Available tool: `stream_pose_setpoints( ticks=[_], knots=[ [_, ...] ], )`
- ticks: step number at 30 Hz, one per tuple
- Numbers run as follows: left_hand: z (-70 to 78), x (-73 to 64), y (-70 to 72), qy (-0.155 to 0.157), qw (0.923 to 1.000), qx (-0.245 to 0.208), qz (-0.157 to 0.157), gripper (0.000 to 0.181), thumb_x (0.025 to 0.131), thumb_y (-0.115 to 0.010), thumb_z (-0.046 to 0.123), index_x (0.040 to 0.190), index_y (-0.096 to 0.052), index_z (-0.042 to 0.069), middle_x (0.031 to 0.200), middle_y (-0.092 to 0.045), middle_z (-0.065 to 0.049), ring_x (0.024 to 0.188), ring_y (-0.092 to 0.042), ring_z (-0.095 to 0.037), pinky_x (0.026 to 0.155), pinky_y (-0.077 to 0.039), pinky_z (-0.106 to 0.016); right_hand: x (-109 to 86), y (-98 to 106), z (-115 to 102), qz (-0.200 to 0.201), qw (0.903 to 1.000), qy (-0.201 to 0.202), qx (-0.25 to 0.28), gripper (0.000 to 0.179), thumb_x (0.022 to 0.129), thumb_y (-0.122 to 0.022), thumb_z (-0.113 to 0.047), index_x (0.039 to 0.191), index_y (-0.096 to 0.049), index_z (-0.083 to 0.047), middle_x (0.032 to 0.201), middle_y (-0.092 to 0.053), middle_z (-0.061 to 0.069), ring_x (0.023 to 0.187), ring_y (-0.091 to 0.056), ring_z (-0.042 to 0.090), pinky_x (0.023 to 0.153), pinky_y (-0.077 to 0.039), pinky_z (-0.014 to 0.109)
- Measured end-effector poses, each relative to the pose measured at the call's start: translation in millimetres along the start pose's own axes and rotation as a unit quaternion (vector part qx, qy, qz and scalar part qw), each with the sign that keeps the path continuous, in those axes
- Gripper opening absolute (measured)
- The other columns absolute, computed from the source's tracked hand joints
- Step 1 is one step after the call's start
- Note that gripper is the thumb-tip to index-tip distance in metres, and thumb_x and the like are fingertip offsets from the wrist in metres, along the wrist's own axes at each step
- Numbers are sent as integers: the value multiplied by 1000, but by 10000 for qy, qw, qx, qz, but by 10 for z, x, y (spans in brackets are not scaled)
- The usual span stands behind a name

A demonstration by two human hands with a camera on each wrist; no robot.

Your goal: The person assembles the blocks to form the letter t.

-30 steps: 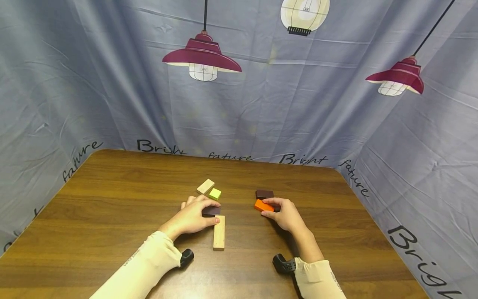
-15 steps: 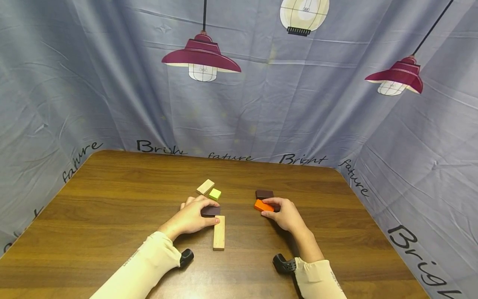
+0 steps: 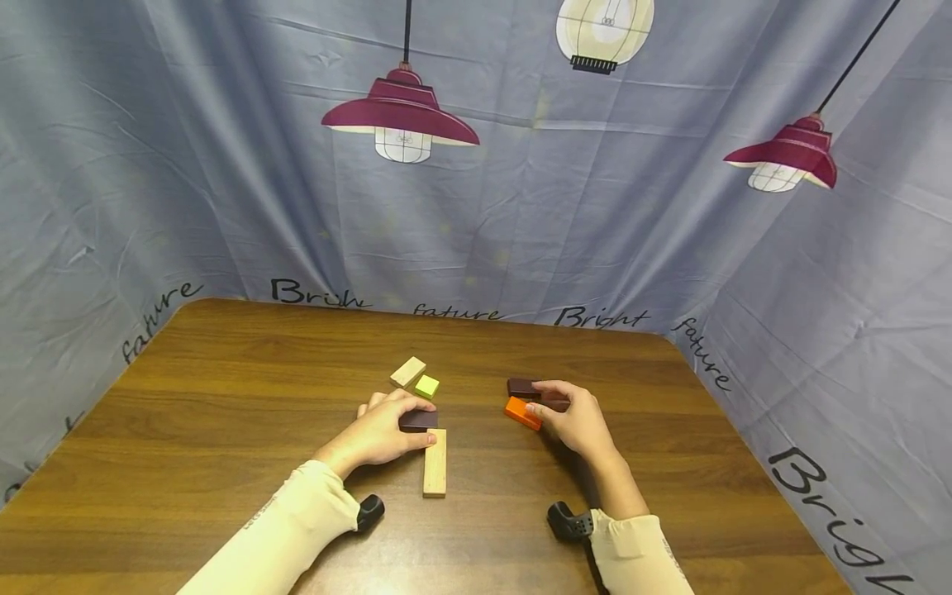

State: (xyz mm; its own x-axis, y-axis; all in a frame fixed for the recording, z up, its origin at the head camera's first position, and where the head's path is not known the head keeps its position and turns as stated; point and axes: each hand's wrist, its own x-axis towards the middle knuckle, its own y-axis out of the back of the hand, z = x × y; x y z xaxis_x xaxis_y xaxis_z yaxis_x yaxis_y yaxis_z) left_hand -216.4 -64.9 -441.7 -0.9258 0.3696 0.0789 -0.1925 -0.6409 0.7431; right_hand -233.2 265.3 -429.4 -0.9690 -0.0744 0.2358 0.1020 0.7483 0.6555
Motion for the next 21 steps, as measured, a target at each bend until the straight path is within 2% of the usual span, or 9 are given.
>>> stream_pose_setpoints(
  ticks=[5,12,21],
  knots=[
    [-15,-7,15,34,10000,5,-17,44,84,-80,42,124,-70,24,128,-59,1,121,-44,-31,98,-28,-55,28,43,62,-16,10000,-93,23,51,84,-84,-16,132,-67,-8,127,-65,20,118,-62,37,97,-48,51],
    [-15,7,15,68,10000,16,-43,45,84,-80,43,123,-69,25,129,-58,1,119,-44,-30,98,-29,-55,128,100,155,-266,9996,-83,-111,59,86,-83,-19,140,-61,-9,136,-60,20,125,-56,39,102,-43,55],
    [0,26,1,73,9999,-28,-93,44,84,-80,41,123,-70,25,129,-58,1,118,-44,-30,98,-28,-54,280,122,130,-751,9962,-27,-434,53,90,-79,-18,139,-61,-10,137,-61,15,128,-52,39,102,-43,55]
  ],
)
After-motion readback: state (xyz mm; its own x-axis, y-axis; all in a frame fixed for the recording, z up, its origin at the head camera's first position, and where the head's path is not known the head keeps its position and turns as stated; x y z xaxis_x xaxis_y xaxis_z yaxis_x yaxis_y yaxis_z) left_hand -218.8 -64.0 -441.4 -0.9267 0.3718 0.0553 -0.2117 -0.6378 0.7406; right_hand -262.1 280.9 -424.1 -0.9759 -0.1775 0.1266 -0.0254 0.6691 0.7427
